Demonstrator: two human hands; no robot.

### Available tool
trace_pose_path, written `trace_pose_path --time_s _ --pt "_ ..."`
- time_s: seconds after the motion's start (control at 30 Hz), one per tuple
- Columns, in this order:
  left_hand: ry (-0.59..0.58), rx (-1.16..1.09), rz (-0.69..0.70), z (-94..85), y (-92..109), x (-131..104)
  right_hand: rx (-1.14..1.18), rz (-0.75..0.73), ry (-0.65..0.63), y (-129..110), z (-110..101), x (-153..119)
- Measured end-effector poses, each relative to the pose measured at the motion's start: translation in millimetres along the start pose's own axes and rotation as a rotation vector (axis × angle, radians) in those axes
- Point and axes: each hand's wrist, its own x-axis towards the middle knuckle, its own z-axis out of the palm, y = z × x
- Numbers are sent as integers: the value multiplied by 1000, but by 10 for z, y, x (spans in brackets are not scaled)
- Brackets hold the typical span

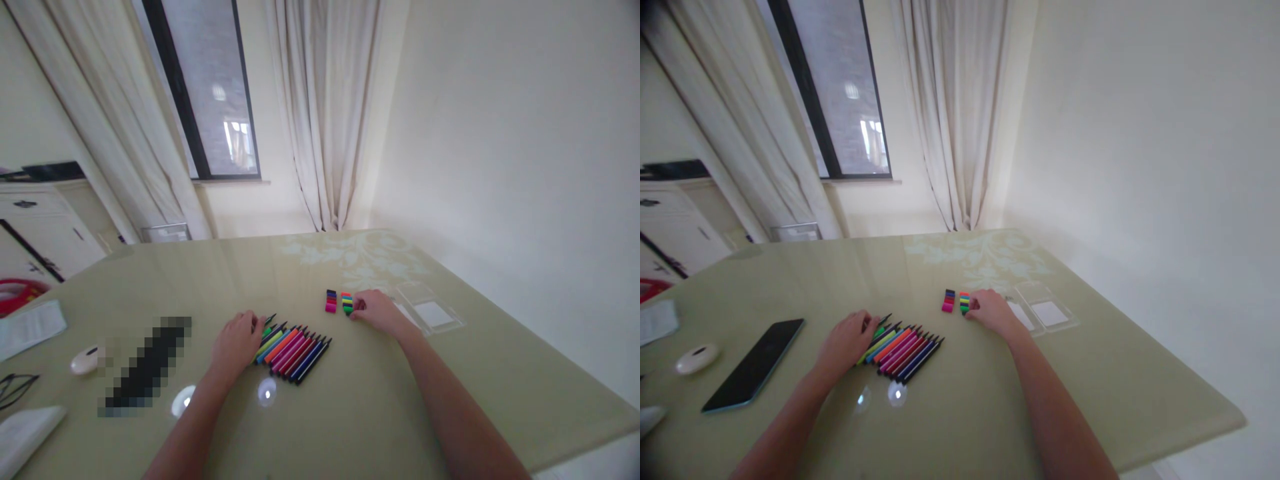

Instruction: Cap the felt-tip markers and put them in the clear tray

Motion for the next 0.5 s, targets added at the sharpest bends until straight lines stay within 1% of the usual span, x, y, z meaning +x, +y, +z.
trace_pose_path --time_s 0.17,0.23,0.33,0.4,0.5 --pt "-22 12 18 -31 81 -47 -21 26 3 -16 11 4" --pt "15 46 42 -56 153 -102 -30 22 10 -22 15 4" --pt "124 117 41 -52 327 -229 -42 16 19 -24 27 3" --pt "181 130 47 13 474 -337 -40 17 29 -25 37 0" --pt "223 132 158 200 681 -502 -31 14 92 -30 44 -4"
